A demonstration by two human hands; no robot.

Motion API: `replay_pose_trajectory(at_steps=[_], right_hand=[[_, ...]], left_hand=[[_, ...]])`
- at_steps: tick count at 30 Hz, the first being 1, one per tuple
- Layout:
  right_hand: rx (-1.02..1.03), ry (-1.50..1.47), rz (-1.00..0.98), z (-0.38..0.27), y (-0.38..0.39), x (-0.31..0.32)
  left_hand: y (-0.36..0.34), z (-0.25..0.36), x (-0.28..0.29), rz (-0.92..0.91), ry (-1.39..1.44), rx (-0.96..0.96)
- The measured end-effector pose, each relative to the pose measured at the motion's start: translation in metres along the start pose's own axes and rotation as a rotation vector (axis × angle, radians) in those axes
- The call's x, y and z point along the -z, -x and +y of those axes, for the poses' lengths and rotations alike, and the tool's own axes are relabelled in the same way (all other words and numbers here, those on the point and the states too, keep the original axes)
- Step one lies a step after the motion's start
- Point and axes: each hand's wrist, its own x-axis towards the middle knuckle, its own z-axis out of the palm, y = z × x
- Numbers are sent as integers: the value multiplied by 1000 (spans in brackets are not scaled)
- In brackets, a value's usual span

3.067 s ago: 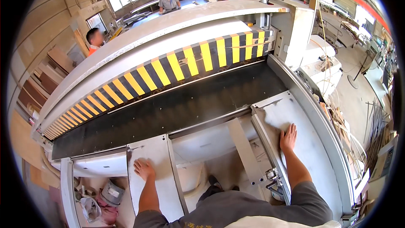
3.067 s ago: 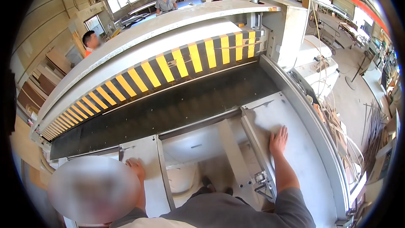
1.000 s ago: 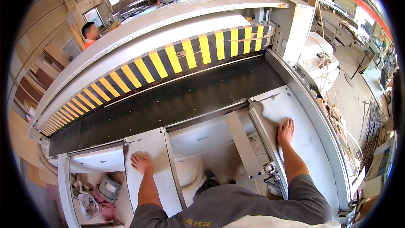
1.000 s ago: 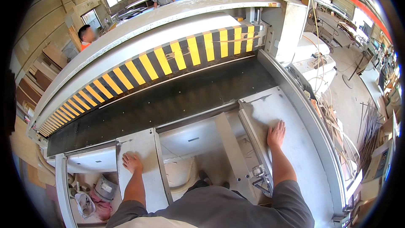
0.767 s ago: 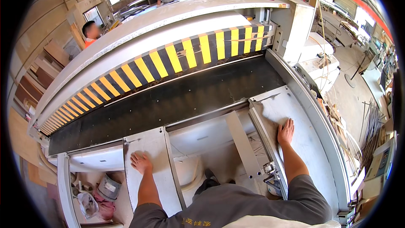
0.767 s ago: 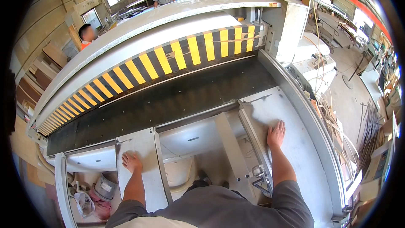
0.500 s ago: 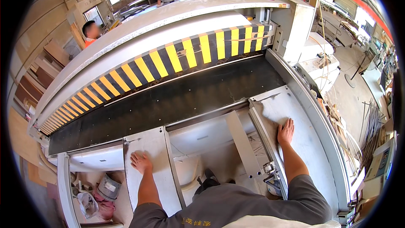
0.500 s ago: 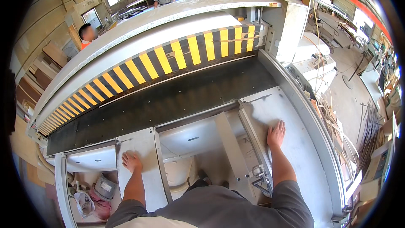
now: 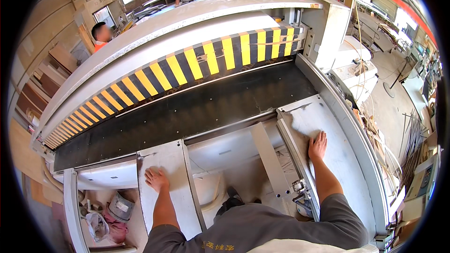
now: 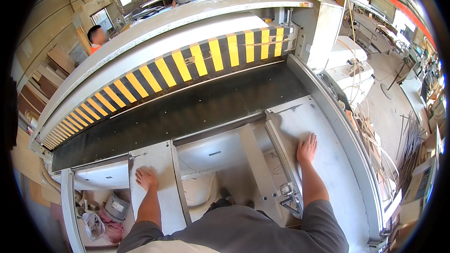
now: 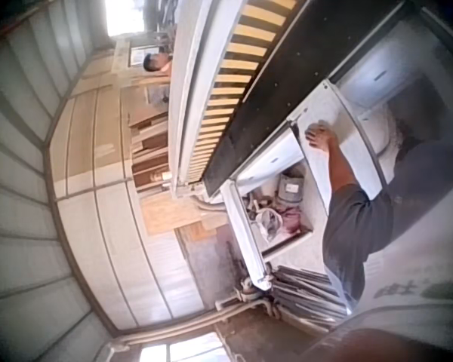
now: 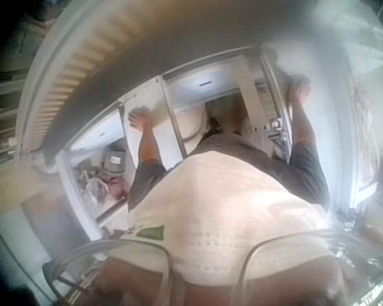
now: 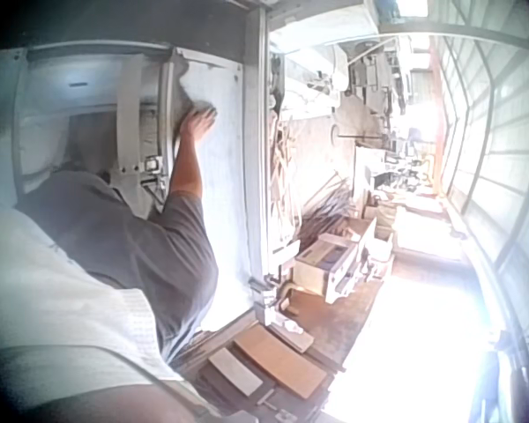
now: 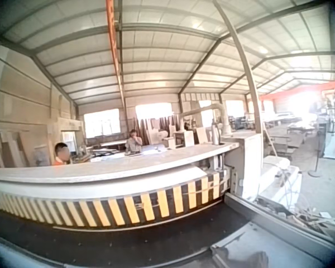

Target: The person loads a wooden board into a cutting machine, selects an Allen wrench from a set of hex keys on a workbench, and positions cut pieces of board into the machine.

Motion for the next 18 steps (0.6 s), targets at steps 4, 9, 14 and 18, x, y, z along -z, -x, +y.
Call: replay_pose_trajectory(at_steps=[4,9,14,18], right_hand=[[-5,-9,-19,-2,-1,1],[-1,-12,-15,-3,-1,3],[-2,-12,-5,-2,-3,3],[1,-15,2,-2,-4,1]], left_hand=[[0,-2,0,14,11,-5],[-1,-2,2,19,14,-8],[-3,-2,3,15,7,-5],[-3,-4,1,19,7,-1]])
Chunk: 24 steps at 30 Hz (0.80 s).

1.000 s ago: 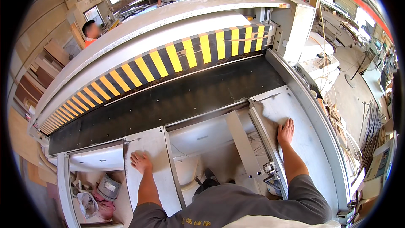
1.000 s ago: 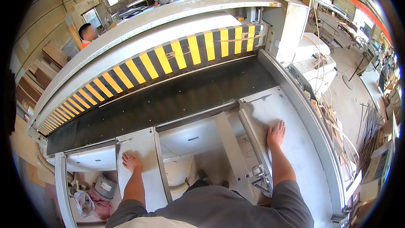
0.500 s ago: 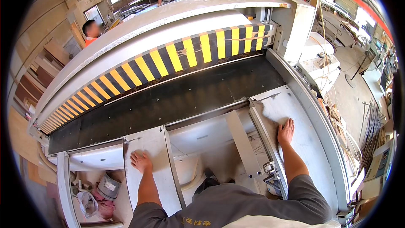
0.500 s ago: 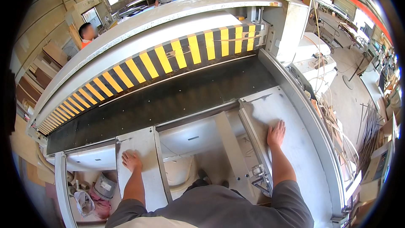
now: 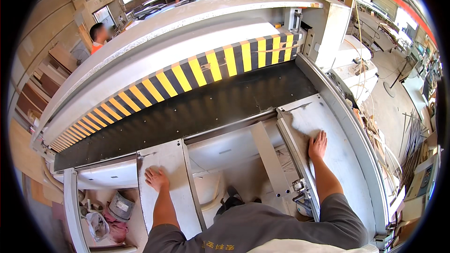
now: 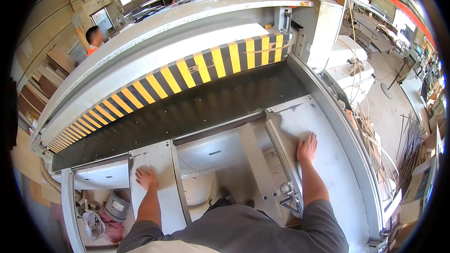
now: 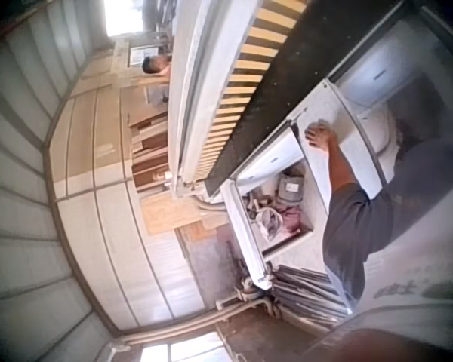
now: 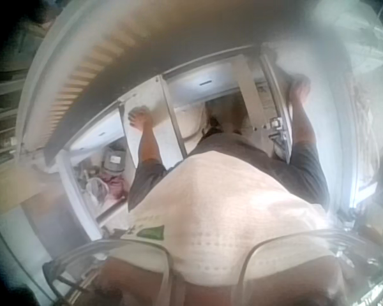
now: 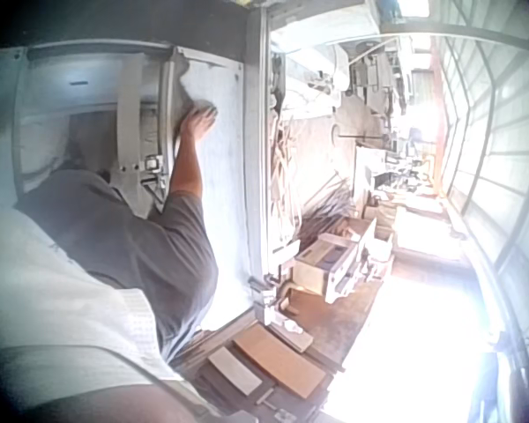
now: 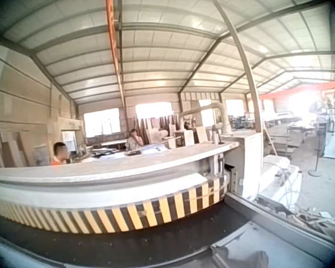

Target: The person loads a wooden board into a cutting machine, selects an Allen wrench from a set of hex keys on a workbench, and positions cut pieces of board into the machine.

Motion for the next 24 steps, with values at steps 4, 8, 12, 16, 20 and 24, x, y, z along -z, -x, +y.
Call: replay_pose_trajectory(at_steps=[4,8,12,16,20,24], right_hand=[[-1,-4,-2,2,1,0],[0,1,-6,0,1,0],[3,1,-5,1,1,0],[11,12,10,2,1,-1],[11,7,4,0,1,1],[8,5,-2,-1,1,2]], left_hand=[[0,1,-1,5,-1,-6],[-1,-2,-2,16,-12,-12],[-1,-2,-2,23,-9,-16],[-1,1,1,21,-1,-13],[-1,0,2,17,-13,-10],[-1,-1,3,21,-15,-7]])
